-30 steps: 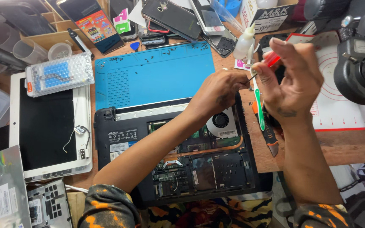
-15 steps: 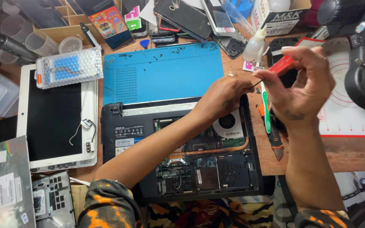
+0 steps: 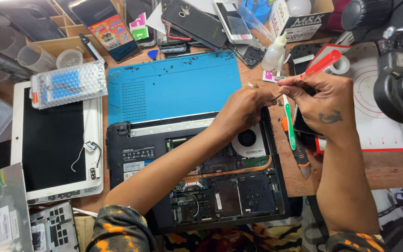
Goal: The person opens a white ASUS laptop, removes the bottom cover, and uses a screwdriver to remove screws from the internal chassis. They then remove a hard drive and install a new one, securing it with screws.
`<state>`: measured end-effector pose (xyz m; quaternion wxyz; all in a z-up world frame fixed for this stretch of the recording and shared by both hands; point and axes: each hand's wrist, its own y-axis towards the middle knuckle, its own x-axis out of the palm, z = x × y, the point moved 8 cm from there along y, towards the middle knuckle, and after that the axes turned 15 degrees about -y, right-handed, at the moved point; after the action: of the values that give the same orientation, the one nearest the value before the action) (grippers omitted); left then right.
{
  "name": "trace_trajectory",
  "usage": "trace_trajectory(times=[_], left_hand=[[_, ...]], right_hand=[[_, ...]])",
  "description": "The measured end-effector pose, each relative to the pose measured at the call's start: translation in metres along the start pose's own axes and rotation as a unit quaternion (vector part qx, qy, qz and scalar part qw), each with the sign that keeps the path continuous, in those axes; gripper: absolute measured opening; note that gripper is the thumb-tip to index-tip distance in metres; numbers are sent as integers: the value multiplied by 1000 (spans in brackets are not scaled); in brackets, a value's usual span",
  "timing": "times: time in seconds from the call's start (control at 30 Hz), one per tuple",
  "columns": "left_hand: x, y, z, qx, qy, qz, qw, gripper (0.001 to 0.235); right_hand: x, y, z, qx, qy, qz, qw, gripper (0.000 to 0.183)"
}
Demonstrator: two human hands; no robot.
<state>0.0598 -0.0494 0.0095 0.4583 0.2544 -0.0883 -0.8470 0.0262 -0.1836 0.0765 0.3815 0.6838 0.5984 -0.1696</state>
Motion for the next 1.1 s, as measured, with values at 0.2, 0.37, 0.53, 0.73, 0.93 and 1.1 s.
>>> trace_trajectory(times=[0.2, 0.37, 0.53, 0.73, 0.93, 1.1], left_hand=[[-14, 0, 15, -18, -83, -18, 996, 21], [-18, -1, 28, -25, -124, -6, 992, 25], [-22, 0, 39, 77, -107, 29, 991, 21], [-17, 0, 23, -3, -94, -3, 996, 28], [-39, -6, 2, -1, -143, 26, 989, 33], [-135, -9, -54, -97, 55, 162, 980, 23]], right_hand=[[5, -4, 0, -52, -14, 52, 997, 24], [5, -3, -15, -62, -79, 65, 993, 35], [2, 0, -24, -66, 8, -15, 998, 10], [4, -3, -20, -89, -47, 48, 994, 21], [11, -7, -11, -88, -111, 97, 985, 27], [17, -5, -2, -103, -45, 69, 991, 25]])
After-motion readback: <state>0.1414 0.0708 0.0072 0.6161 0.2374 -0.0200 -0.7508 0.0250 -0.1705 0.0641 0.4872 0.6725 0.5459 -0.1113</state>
